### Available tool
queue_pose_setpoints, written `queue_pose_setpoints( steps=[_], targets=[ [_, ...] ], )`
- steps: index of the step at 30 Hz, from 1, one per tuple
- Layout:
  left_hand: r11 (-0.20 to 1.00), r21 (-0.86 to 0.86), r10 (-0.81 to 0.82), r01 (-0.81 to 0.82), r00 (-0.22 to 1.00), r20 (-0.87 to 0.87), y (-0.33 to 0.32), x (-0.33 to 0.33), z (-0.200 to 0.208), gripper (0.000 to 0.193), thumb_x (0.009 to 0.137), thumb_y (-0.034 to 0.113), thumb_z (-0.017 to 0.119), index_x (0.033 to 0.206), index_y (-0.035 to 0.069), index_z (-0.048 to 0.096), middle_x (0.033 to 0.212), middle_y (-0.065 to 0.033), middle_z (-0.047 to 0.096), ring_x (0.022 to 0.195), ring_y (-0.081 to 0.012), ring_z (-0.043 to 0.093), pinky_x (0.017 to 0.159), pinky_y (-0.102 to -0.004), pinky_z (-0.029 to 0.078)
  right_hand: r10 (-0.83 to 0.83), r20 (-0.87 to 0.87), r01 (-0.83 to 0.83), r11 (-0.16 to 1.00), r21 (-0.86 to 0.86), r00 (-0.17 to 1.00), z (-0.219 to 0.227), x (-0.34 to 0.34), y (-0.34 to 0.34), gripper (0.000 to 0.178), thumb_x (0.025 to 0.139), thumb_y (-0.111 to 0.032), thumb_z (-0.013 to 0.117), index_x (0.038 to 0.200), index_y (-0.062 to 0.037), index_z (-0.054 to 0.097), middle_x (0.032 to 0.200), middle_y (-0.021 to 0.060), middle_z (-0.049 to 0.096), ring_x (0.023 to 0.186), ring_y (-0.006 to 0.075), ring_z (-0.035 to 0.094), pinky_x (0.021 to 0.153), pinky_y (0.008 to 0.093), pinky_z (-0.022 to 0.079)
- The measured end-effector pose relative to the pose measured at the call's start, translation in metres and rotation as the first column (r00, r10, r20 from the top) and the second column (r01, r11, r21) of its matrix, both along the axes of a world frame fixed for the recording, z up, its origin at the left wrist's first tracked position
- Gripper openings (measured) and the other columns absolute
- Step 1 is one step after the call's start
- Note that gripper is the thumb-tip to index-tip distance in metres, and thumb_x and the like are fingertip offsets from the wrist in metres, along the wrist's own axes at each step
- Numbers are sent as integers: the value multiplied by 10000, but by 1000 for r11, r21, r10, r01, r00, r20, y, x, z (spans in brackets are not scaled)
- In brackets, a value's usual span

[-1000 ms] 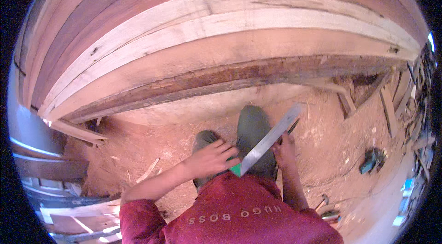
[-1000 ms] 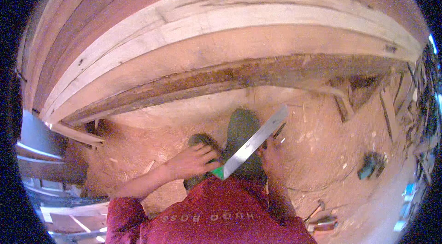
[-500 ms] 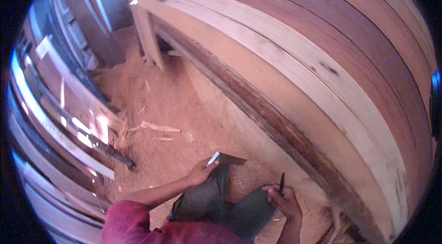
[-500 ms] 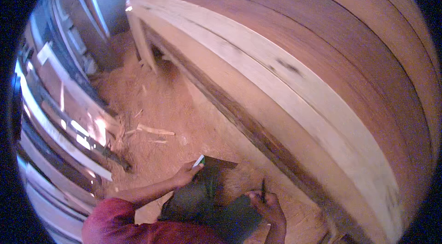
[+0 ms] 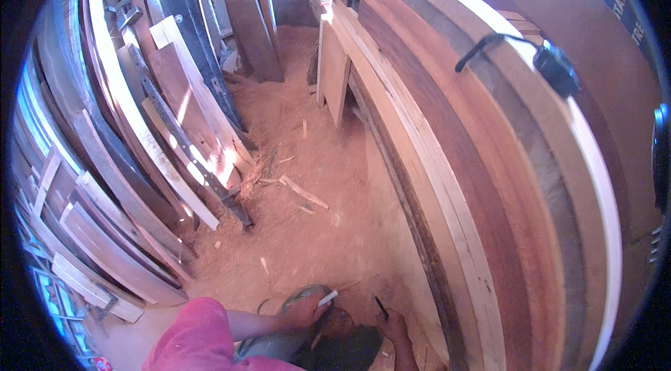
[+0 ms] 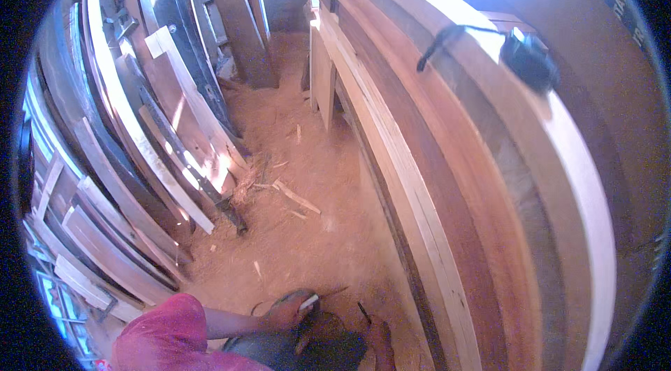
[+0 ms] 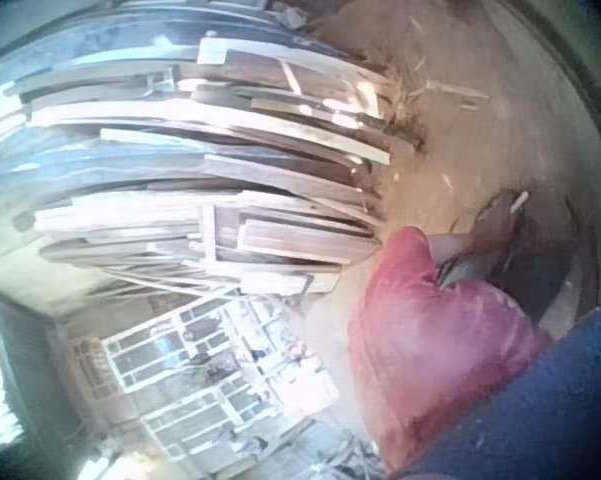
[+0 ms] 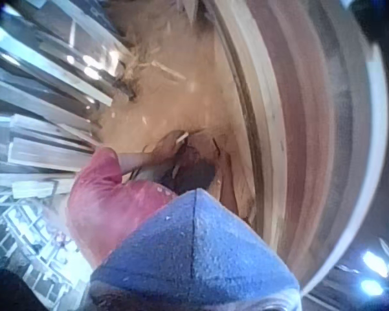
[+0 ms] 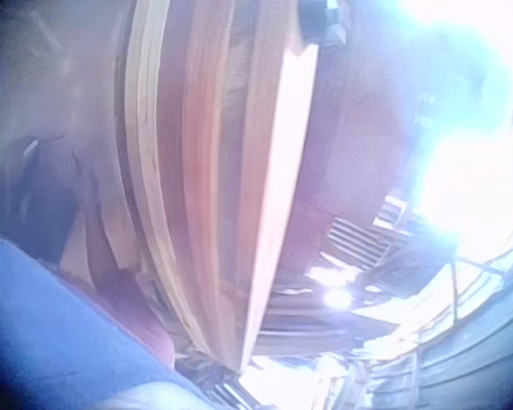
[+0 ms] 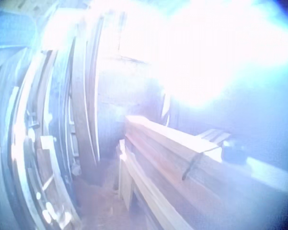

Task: The person uses a square and a pen to mark lines on wood planks and then picks up the planks to stack them.

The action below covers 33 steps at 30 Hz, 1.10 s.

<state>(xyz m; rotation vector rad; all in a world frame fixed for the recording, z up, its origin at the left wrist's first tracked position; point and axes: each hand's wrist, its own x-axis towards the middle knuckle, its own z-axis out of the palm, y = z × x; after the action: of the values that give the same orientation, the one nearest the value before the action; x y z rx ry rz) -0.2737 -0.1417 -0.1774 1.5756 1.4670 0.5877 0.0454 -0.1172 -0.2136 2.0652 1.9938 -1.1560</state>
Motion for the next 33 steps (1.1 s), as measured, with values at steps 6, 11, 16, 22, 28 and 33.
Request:
queue_pose_setpoints(
  steps=[6, 11, 16, 22, 28, 33],
  targets=[
    [986, -152, 45, -66, 990, -135, -36, -36, 55, 420, 1028, 372, 473, 1279, 51, 577, 1151, -256, 653, 1073, -459, 612, 927, -519, 482, -171, 114, 194, 952, -236, 979, 79, 36, -123, 311, 869, -297, 651, 880, 10, 698, 833, 255, 682, 820, 394, 699, 709, 478, 522],
    [911, -381, 80, -160, 973, -215, -64, -80, 137, 493, 992, 466, 506, 1203, 40, 640, 1108, -276, 673, 1027, -456, 644, 900, -534, 500, -253, 203, 300, 920, -253, 946, 218, 40, -186, 355, 870, -338, 651, 855, 11, 712, 803, 256, 681, 820, 373, 710, 709, 469, 529],
    [836, -342, 392, -429, 903, -172, -78, -151, 220, 383, 869, 409, 725, 871, 27, 699, 820, -204, 708, 746, -346, 685, 699, -470, 515, -242, 202, 275, 949, -154, 949, 289, 12, -185, 396, 886, -374, 641, 944, 9, 724, 861, 271, 697, 894, 400, 710, 772, 484, 536],
    [596, -312, 802, -740, 526, 284, -37, -250, 254, 318, 812, 314, 846, 911, 101, 632, 732, 7, 642, 608, -121, 631, 529, -305, 511, -407, -220, 423, 905, 33, 887, 284, -57, -75, 360, 928, -379, 697, 860, -28, 647, 723, -9, 526, 691, 104, 474, 567, 326, 398],
    [616, -475, 752, -629, 289, 593, 27, -281, 380, 384, 900, 324, 770, 1115, 95, 550, 663, 18, 559, 529, -90, 577, 438, -261, 517, -627, -716, 508, 744, -434, 307, 484, -264, 98, 594, 996, -629, 470, 1122, -65, 605, 893, 28, 636, 497, 70, 391, 460, 231, 314],
    [721, -363, 647, -590, 388, 656, 82, -269, 375, 316, 929, 326, 731, 1067, 96, 564, 654, 9, 544, 455, -88, 529, 397, -255, 479, -574, -819, 116, 815, -568, 24, 553, -314, 187, 630, 1041, -570, 408, 1269, -10, 587, 970, 77, 667, 499, 63, 424, 463, 221, 361]
  ],
)
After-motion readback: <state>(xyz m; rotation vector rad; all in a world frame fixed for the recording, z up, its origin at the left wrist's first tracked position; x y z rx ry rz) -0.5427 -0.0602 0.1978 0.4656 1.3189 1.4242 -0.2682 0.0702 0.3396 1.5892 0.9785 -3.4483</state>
